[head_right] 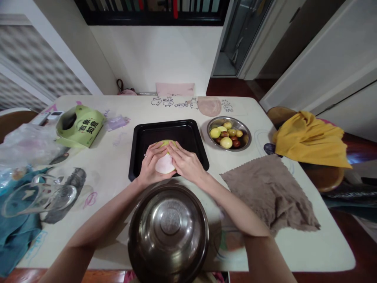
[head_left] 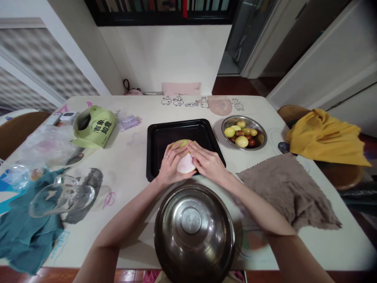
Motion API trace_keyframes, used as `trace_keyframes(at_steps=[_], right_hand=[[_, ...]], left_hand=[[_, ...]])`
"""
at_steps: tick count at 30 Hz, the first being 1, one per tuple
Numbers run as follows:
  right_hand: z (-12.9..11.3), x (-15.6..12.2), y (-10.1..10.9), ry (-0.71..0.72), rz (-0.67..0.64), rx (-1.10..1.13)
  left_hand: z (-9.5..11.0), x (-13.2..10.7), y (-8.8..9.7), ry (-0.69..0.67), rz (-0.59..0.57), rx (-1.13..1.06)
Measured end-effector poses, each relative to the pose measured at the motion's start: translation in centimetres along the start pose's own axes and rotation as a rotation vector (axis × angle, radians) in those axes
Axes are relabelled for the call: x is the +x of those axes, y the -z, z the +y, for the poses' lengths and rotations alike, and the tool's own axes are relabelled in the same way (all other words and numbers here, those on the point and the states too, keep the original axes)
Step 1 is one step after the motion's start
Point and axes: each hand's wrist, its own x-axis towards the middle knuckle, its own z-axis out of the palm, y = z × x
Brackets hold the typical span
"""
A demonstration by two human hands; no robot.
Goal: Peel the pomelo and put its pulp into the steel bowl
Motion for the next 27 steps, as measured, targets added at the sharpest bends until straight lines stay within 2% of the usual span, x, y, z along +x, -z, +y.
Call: trace_keyframes(at_steps=[4, 9, 14, 18, 23, 27], right_hand=[[-0.1, -0.3, 0.5, -0.021, -0.045, 0.043], [-1.5, -0.6, 0.4, -0.119, 0.008, 0.072], [-2.6, -0.5, 0.4, -0.264, -0.057, 0.081], [-2.9, -0.3, 0.2, -0.269, -0.042, 0.098], [-2.9, 0.4, -0.1, -0.274, -0.091, 0.128], [-2.9, 0.6, -0.3, -0.24, -0.086, 0.07]], left_hand=[[-0.5, -0.1, 0.3, -0.002, -0.042, -0.023], [-0.2, 0.6, 1.2, -0.03, -0.098, 0.002], [2.4, 1.5, 1.7, 0.163, -0.212, 0.099], [3.2, 1.5, 1.2, 0.26, -0.192, 0.156], [2.2, 1.1, 1.2, 0.164, -0.176, 0.082], [1.7, 0.8, 1.2, 0.107, -0.122, 0.059]])
